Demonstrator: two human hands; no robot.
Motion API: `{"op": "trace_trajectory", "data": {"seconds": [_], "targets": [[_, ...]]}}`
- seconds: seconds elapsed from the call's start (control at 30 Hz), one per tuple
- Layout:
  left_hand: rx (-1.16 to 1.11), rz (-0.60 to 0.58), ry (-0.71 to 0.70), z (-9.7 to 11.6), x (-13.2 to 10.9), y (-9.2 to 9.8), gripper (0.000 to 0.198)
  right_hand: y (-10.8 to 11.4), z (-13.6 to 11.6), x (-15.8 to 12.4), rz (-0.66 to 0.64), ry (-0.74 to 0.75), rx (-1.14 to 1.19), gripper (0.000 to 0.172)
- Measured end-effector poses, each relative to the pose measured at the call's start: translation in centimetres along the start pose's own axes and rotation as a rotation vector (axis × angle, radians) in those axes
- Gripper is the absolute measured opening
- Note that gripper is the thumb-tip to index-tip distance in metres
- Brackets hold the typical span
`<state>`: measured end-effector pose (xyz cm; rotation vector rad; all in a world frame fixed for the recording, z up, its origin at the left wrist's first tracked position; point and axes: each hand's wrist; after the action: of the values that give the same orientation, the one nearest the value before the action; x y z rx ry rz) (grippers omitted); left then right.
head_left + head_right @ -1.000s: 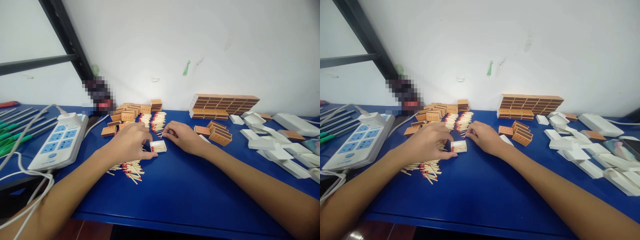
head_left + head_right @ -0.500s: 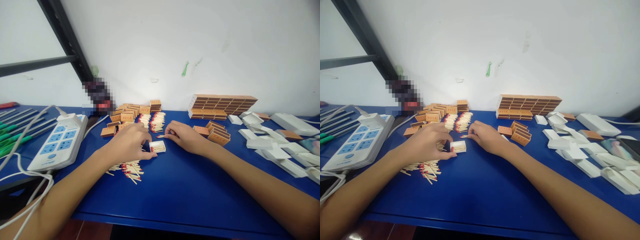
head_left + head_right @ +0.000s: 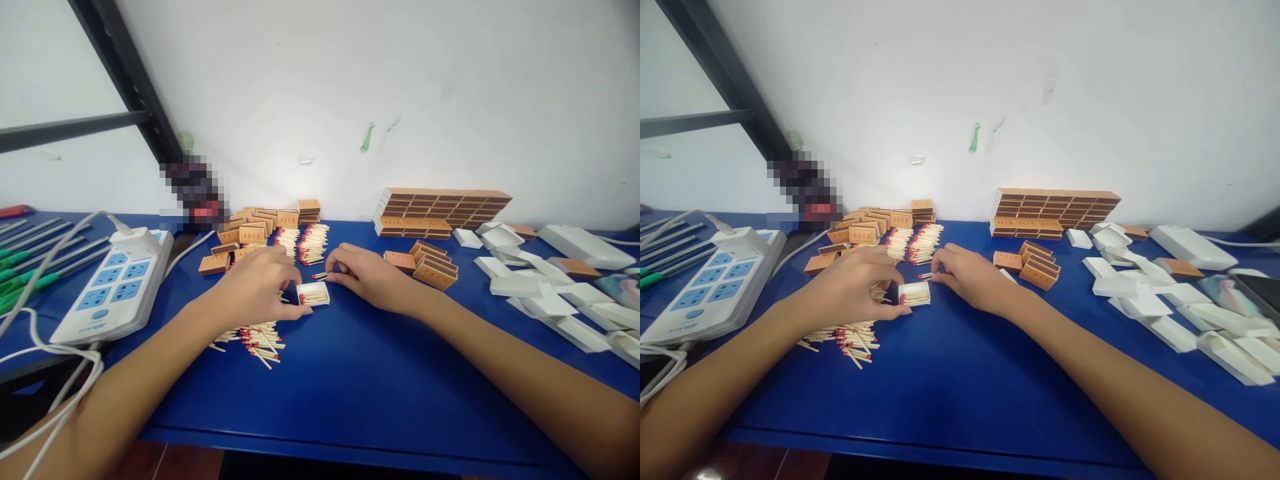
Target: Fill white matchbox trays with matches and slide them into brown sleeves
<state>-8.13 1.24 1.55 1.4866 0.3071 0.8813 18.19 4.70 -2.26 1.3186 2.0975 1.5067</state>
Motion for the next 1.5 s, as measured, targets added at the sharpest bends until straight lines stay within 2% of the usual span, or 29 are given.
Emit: {"op": "trace_trajectory", "data": {"seconds": [0.23, 0.83, 1.1, 1.37, 1.5], "targets": [[-0.005, 0.023, -0.019, 0.1, -0.1, 0.0, 0.034, -0.3, 0.4, 0.2, 0.003, 0.000, -0.001, 0.016], [0.006, 0.025, -0.025, 0.0, -0.1, -0.1, 0.035, 1.1, -1.0, -0.2, -0.064, -0.120, -0.023, 0.014], [-0.007, 0.010, -0.012, 0.1, 0.0, 0.1, 0.035, 1.3, -0.9, -0.5, -0.073, -0.073, -0.011, 0.007], [-0.006, 0.001, -0.002, 0.1, 0.0, 0.1, 0.035, 0.8, -0.6, -0.6, -0.044, -0.040, 0.004, 0.008], [-0.007, -0.004, -0.004, 0.1, 0.0, 0.1, 0.035, 1.0, -0.8, -0.5, -0.074, -0.086, -0.008, 0.013]]}}
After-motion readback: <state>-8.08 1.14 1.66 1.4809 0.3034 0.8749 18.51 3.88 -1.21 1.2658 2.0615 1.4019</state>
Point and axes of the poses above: each hand's wrist, its own x-axis towards the middle knuckle, its own y-axis out of the back of the hand, z = x × y, and after that the axes turned 6 degrees about z, right-handed
